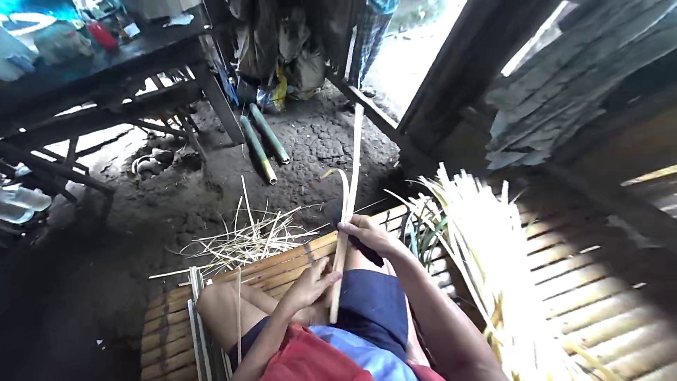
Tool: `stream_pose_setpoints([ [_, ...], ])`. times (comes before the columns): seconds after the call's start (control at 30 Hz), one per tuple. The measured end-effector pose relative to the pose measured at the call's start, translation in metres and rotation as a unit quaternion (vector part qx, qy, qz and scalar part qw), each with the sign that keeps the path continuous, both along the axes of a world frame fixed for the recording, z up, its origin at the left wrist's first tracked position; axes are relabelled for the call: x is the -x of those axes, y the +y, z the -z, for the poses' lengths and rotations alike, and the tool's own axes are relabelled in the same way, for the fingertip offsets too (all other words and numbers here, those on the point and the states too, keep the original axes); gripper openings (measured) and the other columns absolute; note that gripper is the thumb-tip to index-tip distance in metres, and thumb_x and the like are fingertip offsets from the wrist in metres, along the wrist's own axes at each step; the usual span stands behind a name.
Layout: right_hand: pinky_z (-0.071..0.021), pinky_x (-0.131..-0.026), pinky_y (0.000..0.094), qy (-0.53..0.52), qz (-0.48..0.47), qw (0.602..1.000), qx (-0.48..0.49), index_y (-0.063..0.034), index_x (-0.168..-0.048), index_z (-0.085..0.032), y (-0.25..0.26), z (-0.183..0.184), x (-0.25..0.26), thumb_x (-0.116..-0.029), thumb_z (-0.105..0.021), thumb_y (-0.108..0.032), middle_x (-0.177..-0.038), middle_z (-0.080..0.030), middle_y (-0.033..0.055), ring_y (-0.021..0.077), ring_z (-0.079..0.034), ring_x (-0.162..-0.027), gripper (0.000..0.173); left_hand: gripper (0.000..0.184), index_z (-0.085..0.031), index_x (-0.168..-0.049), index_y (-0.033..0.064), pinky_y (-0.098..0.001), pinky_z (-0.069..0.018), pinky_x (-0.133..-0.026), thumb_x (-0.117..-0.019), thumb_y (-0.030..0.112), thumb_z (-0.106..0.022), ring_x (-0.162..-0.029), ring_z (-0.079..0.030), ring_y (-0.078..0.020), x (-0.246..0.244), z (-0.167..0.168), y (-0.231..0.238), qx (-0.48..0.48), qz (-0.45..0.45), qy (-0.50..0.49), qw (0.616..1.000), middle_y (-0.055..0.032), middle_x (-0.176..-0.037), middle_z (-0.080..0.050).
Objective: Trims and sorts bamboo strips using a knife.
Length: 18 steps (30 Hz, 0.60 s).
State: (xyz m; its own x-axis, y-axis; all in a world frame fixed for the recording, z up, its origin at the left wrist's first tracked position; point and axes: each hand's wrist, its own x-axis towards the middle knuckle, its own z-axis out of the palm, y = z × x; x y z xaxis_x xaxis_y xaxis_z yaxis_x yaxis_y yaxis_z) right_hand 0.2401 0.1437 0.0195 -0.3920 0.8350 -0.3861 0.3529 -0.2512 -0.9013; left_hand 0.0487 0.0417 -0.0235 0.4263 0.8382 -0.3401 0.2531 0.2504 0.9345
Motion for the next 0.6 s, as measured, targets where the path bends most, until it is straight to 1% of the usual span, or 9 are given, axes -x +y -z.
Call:
stream_pose_setpoints([
  [0.07, -0.0476, -0.058, 0.0310, -0.131, -0.008, 0.988, -0.083, 0.0000, -0.099, -0.063, 0.012, -0.005, -0.028, -0.1067, -0.056, -0.023, -0.071, -0.058, 0.0070, 0.0135, -0.053, -0.057, 0.025, 0.051, -0.045, -0.147, -0.0046, -0.0444, -0.0466, -0.109, -0.1064, 0.024, -0.053, -0.125, -0.061, -0.0308, 0.013, 0.007, -0.006, -0.025, -0.020, 0.072, 0.997, -0.0240, -0.135, -0.060],
  [0.17, -0.0533, -0.064, 0.0425, -0.247, 0.044, 0.957, -0.145, -0.0010, -0.100, -0.070, 0.020, -0.012, -0.088, -0.1025, -0.064, -0.024, -0.075, -0.066, 0.0114, 0.0205, -0.061, -0.060, 0.024, 0.041, -0.057, -0.136, -0.0063, -0.0496, -0.0438, -0.112, -0.1038, 0.018, -0.057, -0.129, -0.057, -0.0365, 0.052, 0.027, -0.028, -0.111, -0.168, 0.207, 0.957, -0.0251, -0.135, -0.061],
  [0.23, -0.0524, -0.064, 0.0362, -0.218, 0.111, 0.959, -0.142, 0.0020, -0.099, -0.070, 0.011, -0.010, -0.140, -0.0990, -0.068, -0.016, -0.076, -0.065, 0.0097, 0.0151, -0.059, -0.061, 0.018, 0.043, -0.053, -0.136, -0.0131, -0.0534, -0.0402, -0.113, -0.1027, 0.013, -0.056, -0.131, -0.053, -0.0433, 0.087, 0.044, -0.047, -0.175, -0.280, 0.244, 0.912, -0.0329, -0.136, -0.056],
  [0.3, -0.0501, -0.061, 0.0252, -0.189, 0.181, 0.959, -0.111, 0.0053, -0.102, -0.068, -0.015, -0.008, -0.186, -0.0984, -0.066, -0.007, -0.078, -0.063, 0.0062, 0.0066, -0.055, -0.060, 0.013, 0.051, -0.046, -0.143, -0.0125, -0.0576, -0.0381, -0.113, -0.1032, 0.017, -0.058, -0.133, -0.050, -0.0484, 0.119, 0.051, -0.064, -0.169, -0.347, 0.307, 0.870, -0.0364, -0.141, -0.051],
  [0.33, -0.0503, -0.061, 0.0265, -0.206, 0.204, 0.954, -0.083, 0.0050, -0.105, -0.068, -0.030, -0.002, -0.211, -0.0991, -0.065, -0.008, -0.079, -0.064, 0.0068, 0.0073, -0.055, -0.060, 0.015, 0.055, -0.045, -0.146, -0.0104, -0.0612, -0.0372, -0.111, -0.1026, 0.021, -0.059, -0.132, -0.049, -0.0512, 0.134, 0.060, -0.071, -0.151, -0.370, 0.333, 0.854, -0.0374, -0.142, -0.049],
  [0.4, -0.0513, -0.069, 0.0404, -0.273, 0.223, 0.936, 0.004, 0.0034, -0.109, -0.070, -0.061, 0.023, -0.263, -0.0999, -0.067, -0.017, -0.084, -0.066, 0.0144, 0.0182, -0.057, -0.066, 0.023, 0.063, -0.041, -0.150, -0.0060, -0.0654, -0.0361, -0.110, -0.1016, 0.030, -0.061, -0.131, -0.049, -0.0521, 0.154, 0.083, -0.080, -0.103, -0.384, 0.373, 0.838, -0.0362, -0.142, -0.049],
  [0.47, -0.0496, -0.075, 0.0416, -0.320, 0.220, 0.915, 0.107, 0.0044, -0.116, -0.066, -0.095, 0.050, -0.301, -0.1016, -0.066, -0.022, -0.091, -0.064, 0.0172, 0.0200, -0.056, -0.072, 0.030, 0.069, -0.029, -0.155, -0.0096, -0.0588, -0.0371, -0.113, -0.1037, 0.026, -0.059, -0.134, -0.049, -0.0499, 0.157, 0.089, -0.081, -0.051, -0.381, 0.327, 0.863, -0.0374, -0.144, -0.048],
  [0.53, -0.0487, -0.072, 0.0348, -0.349, 0.221, 0.888, 0.202, 0.0030, -0.121, -0.063, -0.125, 0.068, -0.323, -0.1027, -0.064, -0.025, -0.092, -0.062, 0.0135, 0.0151, -0.053, -0.071, 0.034, 0.064, -0.020, -0.156, -0.0112, -0.0478, -0.0417, -0.111, -0.1072, 0.016, -0.051, -0.129, -0.054, -0.0418, 0.147, 0.090, -0.078, -0.016, -0.397, 0.226, 0.889, -0.0381, -0.141, -0.049],
  [0.6, -0.0463, -0.067, 0.0305, -0.363, 0.234, 0.860, 0.271, 0.0008, -0.124, -0.061, -0.146, 0.074, -0.330, -0.1038, -0.062, -0.028, -0.089, -0.060, 0.0100, 0.0121, -0.051, -0.067, 0.035, 0.049, -0.031, -0.151, -0.0119, -0.0325, -0.0525, -0.085, -0.1102, 0.014, -0.040, -0.093, -0.064, -0.0209, 0.138, 0.098, -0.074, -0.018, -0.418, 0.188, 0.889, -0.0284, -0.116, -0.061],
])
